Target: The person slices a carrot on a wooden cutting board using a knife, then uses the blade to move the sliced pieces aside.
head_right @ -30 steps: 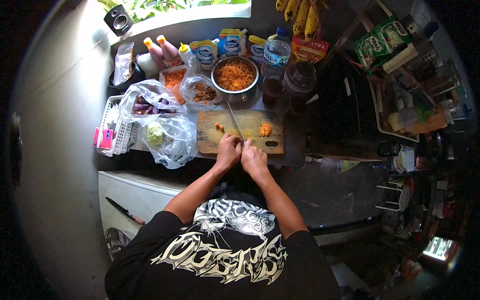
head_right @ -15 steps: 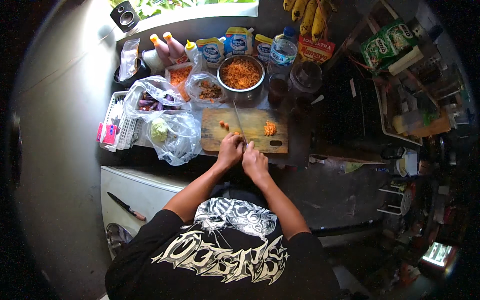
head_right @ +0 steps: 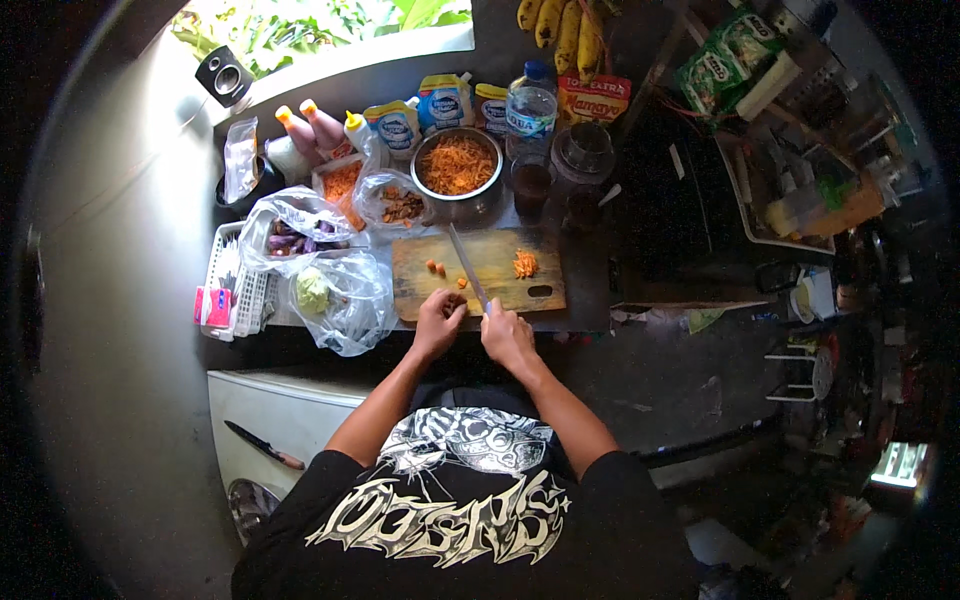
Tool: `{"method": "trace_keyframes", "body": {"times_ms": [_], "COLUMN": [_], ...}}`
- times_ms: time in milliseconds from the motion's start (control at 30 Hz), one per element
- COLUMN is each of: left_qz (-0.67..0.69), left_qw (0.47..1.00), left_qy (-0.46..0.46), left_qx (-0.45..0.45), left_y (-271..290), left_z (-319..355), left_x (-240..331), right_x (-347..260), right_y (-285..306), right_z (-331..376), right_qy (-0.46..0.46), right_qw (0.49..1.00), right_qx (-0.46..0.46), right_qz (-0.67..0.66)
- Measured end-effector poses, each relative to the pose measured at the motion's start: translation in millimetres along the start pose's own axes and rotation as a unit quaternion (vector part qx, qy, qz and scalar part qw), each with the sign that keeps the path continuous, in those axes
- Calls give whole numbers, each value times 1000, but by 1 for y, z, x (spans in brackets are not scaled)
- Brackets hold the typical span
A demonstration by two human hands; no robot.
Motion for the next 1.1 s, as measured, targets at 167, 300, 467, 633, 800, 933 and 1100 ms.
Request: {"method": "trace_keyframes", "body": {"times_ms": [167, 300, 467, 633, 800, 933, 1100], "left_qz": [-31, -110, -277, -388, -388, -357, -307], "left_qw": [999, 992, 944, 894, 891, 908, 935], "left_qy": [13, -64, -161, -194, -188, -137, -159], "left_qx": [-14, -3, -76, -109, -143, -169, -79], "left_y": [5, -1, -38, -60, -70, -64, -30], "left_z": [5, 1, -5, -7, -26, -35, -12], "left_x": [2, 29, 82, 80, 81, 77, 80], "right_x": [12, 17, 14, 18, 22, 17, 21], "right_y": [27, 53, 59, 59, 58, 46, 38], "right_z": [-9, -9, 12, 20, 22, 20, 20], "right_qy": [-15, -17, 27, 64, 87, 102, 81], "right_qw": [998, 993, 990, 986, 984, 988, 993], "right_qx": [55, 103, 129, 137, 136, 103, 73], "right_qz": [37, 48, 60, 70, 81, 49, -39]}}
Point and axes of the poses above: each hand's wrist, its own z-axis away from the middle knuckle, its own y-axis out of the back of the hand, x = y × z, the point moved 8 cm from there along -z, towards the middle knuckle, and after that the axes turned 10 degrees about -x, right-handed, at the moved point
